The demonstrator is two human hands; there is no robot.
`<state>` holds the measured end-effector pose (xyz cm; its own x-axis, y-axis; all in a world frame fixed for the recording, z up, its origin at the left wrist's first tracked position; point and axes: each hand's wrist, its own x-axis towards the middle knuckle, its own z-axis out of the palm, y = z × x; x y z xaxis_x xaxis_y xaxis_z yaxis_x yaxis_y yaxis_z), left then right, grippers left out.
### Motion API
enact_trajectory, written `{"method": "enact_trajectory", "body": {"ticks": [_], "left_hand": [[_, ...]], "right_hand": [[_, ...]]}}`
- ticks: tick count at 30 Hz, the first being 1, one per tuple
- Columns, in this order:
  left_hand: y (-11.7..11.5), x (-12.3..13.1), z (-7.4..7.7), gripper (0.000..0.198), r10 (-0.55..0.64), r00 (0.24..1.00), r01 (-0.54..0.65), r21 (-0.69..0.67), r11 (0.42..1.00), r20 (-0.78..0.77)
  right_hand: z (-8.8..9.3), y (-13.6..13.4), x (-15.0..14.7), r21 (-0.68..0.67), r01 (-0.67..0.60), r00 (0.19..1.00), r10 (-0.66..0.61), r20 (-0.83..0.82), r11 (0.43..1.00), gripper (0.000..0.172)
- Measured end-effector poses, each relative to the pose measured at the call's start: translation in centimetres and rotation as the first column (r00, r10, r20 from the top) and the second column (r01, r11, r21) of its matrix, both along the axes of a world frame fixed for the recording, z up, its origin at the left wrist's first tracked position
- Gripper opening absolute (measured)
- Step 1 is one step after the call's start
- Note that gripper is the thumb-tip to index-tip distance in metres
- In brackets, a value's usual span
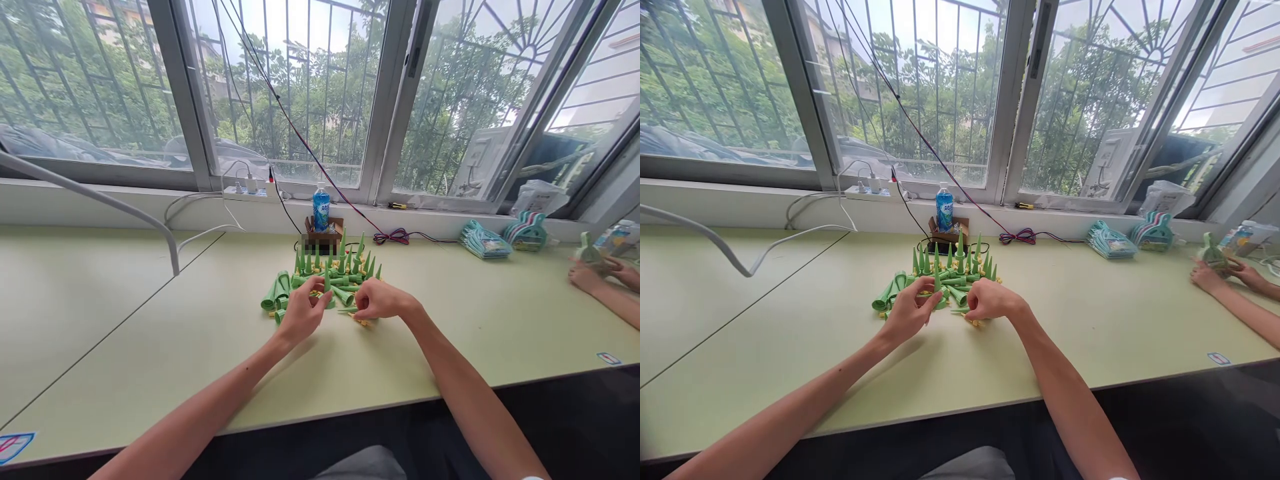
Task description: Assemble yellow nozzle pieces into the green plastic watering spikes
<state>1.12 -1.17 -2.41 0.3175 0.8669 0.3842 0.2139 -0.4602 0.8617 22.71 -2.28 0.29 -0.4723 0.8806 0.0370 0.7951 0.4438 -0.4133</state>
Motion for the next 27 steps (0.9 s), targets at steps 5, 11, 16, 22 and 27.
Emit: {"method": "enact_trajectory", "body": {"ticks": [5, 11, 16, 22, 27], "left_hand": [[0.05, 0.03, -0.19, 0.030, 0.005, 1.000, -0.004, 0.029, 1.000, -0.021], [0.00, 0.10, -0.25, 0.030, -0.001, 1.000, 0.002, 0.042, 0.999, -0.023], [-0.12, 0.19, -0.12, 0.028, -0.003, 0.999, 0.004, 0.049, 0.999, -0.033], [-0.19, 0.19, -0.07, 0.026, -0.006, 0.999, 0.008, 0.047, 0.999, -0.040], [-0.19, 0.18, -0.14, 0.025, -0.017, 0.999, 0.019, 0.052, 0.998, -0.046]], "right_hand": [[0.19, -0.19, 0.18, -0.036, 0.010, 0.999, -0.008, 0.037, 0.999, 0.017], [0.55, -0.37, 0.34, -0.100, 0.014, 0.998, -0.008, 0.056, 0.995, 0.014], [0.93, -0.65, 0.19, -0.167, 0.043, 0.996, -0.029, 0.081, 0.985, 0.012], [1.00, -0.65, -0.08, -0.107, 0.043, 0.992, -0.029, 0.126, 0.993, 0.012], [0.95, -0.51, -0.17, -0.104, 0.059, 0.984, -0.040, 0.175, 0.993, 0.011]]}}
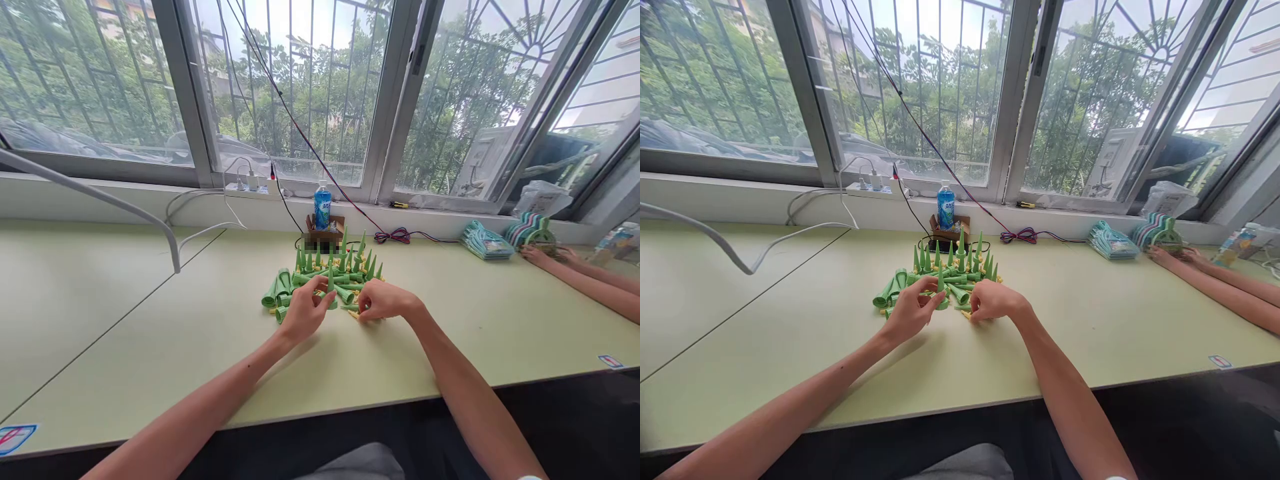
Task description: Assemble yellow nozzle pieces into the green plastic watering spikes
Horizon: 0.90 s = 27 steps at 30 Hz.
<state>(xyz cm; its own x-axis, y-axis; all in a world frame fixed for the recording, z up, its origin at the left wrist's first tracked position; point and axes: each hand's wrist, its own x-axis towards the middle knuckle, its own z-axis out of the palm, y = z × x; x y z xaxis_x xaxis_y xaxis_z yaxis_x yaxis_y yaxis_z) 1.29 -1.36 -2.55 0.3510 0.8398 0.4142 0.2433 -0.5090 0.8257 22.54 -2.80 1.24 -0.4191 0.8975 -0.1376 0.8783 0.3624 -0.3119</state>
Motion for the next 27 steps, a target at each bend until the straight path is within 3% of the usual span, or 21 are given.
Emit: {"method": "enact_trajectory", "body": {"ticks": [11, 27], "left_hand": [[-0.1, 0.0, 0.1, 0.024, -0.003, 1.000, 0.003, 0.021, 1.000, 0.001], [0.2, 0.0, -0.2, 0.024, 0.015, 1.000, -0.014, 0.040, 0.999, -0.011]], "right_hand": [[-0.8, 0.1, -1.1, 0.135, -0.047, 0.998, 0.039, 0.057, 0.990, 0.006], [-2.0, 0.1, -2.9, 0.301, 0.042, 0.997, -0.060, 0.051, 0.953, 0.012]]}}
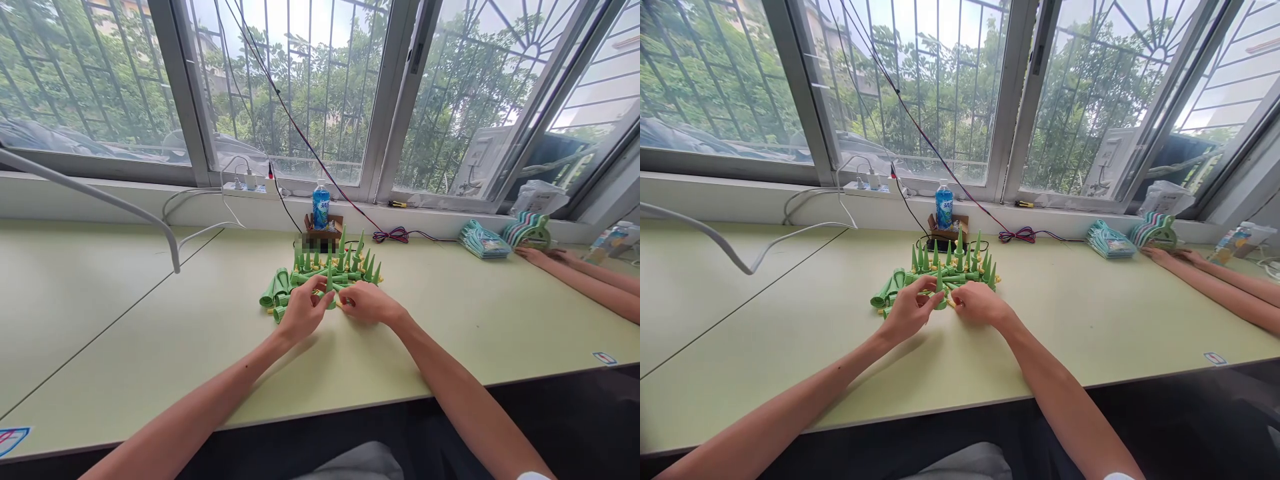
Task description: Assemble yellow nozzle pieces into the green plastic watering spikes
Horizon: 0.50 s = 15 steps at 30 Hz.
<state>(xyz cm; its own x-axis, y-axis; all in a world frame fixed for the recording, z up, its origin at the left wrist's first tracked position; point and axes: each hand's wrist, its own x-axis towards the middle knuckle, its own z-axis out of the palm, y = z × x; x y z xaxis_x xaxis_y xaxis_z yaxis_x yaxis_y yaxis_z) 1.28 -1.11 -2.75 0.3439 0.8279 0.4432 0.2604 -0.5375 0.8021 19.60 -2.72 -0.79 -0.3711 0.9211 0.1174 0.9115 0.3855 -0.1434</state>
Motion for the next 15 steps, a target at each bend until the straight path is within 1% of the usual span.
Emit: {"method": "enact_trajectory", "body": {"ticks": [5, 8, 15], "left_hand": [[-0.04, 0.01, 0.08, 0.025, 0.009, 1.000, -0.009, -0.004, 1.000, -0.004], [-0.06, 0.02, 0.12, 0.025, 0.007, 1.000, -0.007, 0.000, 1.000, -0.003], [-0.01, 0.02, 0.07, 0.025, 0.009, 1.000, -0.009, 0.018, 1.000, -0.004]], "right_hand": [[0.10, -0.04, -0.23, 0.008, 0.045, 0.999, -0.045, 0.015, 0.999, 0.013], [0.00, 0.07, -0.33, 0.031, 0.050, 0.998, -0.051, 0.028, 0.998, 0.012], [-0.44, 0.51, -0.64, 0.050, 0.087, 0.992, -0.091, 0.087, 0.995, 0.018]]}}
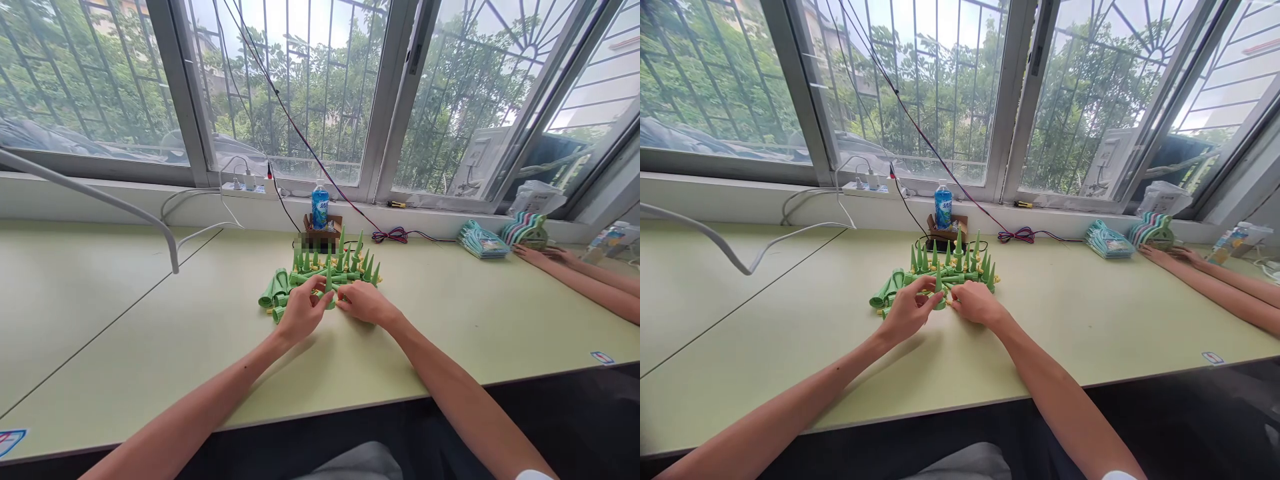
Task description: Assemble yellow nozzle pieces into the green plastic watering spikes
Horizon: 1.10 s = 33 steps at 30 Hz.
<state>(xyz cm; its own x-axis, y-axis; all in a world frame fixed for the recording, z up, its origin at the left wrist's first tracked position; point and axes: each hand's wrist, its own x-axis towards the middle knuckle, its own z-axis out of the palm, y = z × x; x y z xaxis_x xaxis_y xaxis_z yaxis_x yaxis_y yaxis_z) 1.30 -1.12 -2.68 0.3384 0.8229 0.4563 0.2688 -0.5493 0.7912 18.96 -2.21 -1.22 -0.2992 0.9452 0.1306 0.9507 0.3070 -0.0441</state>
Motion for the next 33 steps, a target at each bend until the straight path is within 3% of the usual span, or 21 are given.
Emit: {"method": "enact_trajectory", "body": {"ticks": [7, 21, 27, 33], "left_hand": [[0.1, -0.1, -0.1, 0.026, -0.003, 1.000, 0.003, 0.007, 1.000, -0.003], [-0.1, 0.0, 0.3, 0.024, 0.019, 1.000, -0.019, 0.009, 1.000, -0.018], [-0.1, 0.0, 0.1, 0.026, 0.020, 1.000, -0.019, 0.008, 1.000, -0.017], [-0.1, 0.0, 0.0, 0.026, 0.015, 1.000, -0.015, 0.010, 1.000, -0.017]], "right_hand": [[0.0, 0.2, 0.0, -0.008, 0.007, 1.000, -0.007, -0.022, 1.000, 0.021], [1.0, -0.3, 1.0, -0.019, 0.000, 0.945, -0.006, -0.327, 1.000, 0.022], [1.5, -0.5, 1.9, -0.150, -0.044, 0.904, -0.024, -0.427, 0.988, 0.021], [1.7, -0.5, 3.2, -0.342, -0.094, 0.898, -0.068, -0.435, 0.935, 0.017]]}}
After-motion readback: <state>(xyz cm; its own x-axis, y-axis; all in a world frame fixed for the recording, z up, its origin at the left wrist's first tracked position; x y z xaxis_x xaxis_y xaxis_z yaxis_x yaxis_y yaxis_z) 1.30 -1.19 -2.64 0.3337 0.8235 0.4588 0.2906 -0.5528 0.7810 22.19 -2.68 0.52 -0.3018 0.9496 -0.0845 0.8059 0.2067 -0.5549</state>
